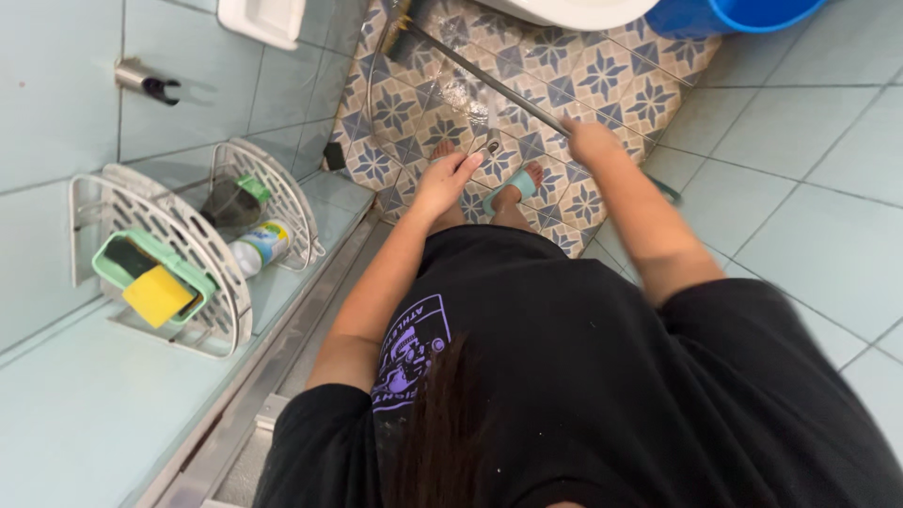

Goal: The person scrubs a blue bucket with a yellow sponge, rinses it under a tap, and then uses a handheld shower head to spray water into the toilet bowl and onto the floor. The person then uses a long-handled brush to scrub the floor.

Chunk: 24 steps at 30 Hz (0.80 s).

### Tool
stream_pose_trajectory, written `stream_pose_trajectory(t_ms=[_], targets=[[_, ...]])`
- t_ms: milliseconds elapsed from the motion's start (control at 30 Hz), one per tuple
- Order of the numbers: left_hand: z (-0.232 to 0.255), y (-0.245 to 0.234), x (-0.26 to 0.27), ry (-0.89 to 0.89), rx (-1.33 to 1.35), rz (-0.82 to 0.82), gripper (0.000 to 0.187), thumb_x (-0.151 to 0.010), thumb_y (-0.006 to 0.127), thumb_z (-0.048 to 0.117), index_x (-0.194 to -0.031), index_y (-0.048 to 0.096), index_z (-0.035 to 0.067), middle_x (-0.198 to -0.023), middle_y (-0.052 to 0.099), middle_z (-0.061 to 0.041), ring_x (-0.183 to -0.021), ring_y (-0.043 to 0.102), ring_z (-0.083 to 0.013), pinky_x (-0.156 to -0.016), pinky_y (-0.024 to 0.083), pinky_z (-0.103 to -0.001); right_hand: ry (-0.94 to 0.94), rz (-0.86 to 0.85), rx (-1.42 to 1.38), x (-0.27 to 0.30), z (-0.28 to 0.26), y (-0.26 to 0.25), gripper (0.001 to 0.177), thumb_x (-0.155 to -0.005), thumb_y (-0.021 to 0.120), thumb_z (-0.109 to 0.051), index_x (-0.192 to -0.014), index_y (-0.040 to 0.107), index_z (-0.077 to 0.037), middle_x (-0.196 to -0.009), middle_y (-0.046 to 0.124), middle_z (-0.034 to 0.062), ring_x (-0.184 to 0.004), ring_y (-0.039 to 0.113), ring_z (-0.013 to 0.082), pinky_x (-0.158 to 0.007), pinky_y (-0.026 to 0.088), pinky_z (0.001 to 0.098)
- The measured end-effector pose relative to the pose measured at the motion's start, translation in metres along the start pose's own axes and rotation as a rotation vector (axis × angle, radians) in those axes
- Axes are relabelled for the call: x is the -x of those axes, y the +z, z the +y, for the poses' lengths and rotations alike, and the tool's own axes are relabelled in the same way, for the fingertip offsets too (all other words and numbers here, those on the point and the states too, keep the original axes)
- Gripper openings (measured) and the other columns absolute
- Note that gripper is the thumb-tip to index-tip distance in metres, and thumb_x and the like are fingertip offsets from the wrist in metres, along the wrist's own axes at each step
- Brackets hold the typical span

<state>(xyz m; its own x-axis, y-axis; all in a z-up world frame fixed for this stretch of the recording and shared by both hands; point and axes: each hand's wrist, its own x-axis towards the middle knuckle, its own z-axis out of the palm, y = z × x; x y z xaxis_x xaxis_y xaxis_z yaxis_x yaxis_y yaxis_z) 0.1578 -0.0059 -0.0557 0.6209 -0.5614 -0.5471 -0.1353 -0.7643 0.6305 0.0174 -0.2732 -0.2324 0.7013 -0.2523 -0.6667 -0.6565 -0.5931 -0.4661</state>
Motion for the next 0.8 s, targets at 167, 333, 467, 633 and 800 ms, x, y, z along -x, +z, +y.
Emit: stream_pose_trajectory(t_ms=[167,333,467,633,800], targets=[[0.000,-0.008,-0.004,0.039,-0.010,-0.009,0.058,-0.099,0.054,0.059,-0.083,0.064,0.003,-0.069,0.060,-0.014,-0.065,0.060,-0.0278,-0.065,0.048,-0.041,-0.037,0.044,0.075,-0.036,-0.084,-0.006,0.051,-0.097,0.052,-0.016,-0.142,0.056,-0.038,-0.120,0.069,0.0161,-0.109,0.067,0.0381,-0.090,0.053,0.0509],[0.018,-0.003,-0.028,0.120,-0.082,-0.112,0.056,-0.099,0.054,0.058,-0.086,0.066,0.005,-0.071,0.063,-0.013,-0.067,0.061,-0.0269,-0.065,0.047,-0.041,0.174,-0.003,0.013,0.033,-0.005,0.028,0.052,-0.103,0.045,-0.021,-0.150,0.052,-0.042,-0.118,0.070,0.0202,-0.107,0.069,0.0388,-0.089,0.054,0.0508],[0.040,0.007,-0.057,0.150,-0.120,-0.267,0.054,-0.099,0.055,0.057,-0.087,0.066,0.005,-0.069,0.061,-0.009,-0.063,0.059,-0.0216,-0.063,0.046,-0.038,0.444,-0.074,-0.161,0.158,0.089,0.094,0.050,-0.103,0.046,-0.037,-0.153,0.044,-0.043,-0.132,0.066,0.0180,-0.121,0.063,0.0371,-0.101,0.050,0.0494],[0.075,0.041,-0.088,0.163,-0.067,-0.483,0.051,-0.104,0.056,0.052,-0.083,0.063,0.006,-0.065,0.054,0.000,-0.061,0.050,-0.0114,-0.059,0.042,-0.032,0.744,-0.017,-0.396,0.302,0.127,0.176,0.052,-0.102,0.048,-0.037,-0.153,0.043,-0.040,-0.134,0.064,0.0193,-0.125,0.059,0.0414,-0.103,0.047,0.0538],[0.093,0.074,-0.103,0.094,-0.058,-0.587,0.046,-0.102,0.059,0.049,-0.083,0.062,0.007,-0.064,0.052,0.004,-0.056,0.050,-0.0074,-0.054,0.042,-0.027,0.878,0.048,-0.552,0.314,0.133,0.205,0.049,-0.101,0.050,-0.031,-0.151,0.049,-0.027,-0.130,0.064,0.0254,-0.120,0.061,0.0456,-0.103,0.047,0.0541]])
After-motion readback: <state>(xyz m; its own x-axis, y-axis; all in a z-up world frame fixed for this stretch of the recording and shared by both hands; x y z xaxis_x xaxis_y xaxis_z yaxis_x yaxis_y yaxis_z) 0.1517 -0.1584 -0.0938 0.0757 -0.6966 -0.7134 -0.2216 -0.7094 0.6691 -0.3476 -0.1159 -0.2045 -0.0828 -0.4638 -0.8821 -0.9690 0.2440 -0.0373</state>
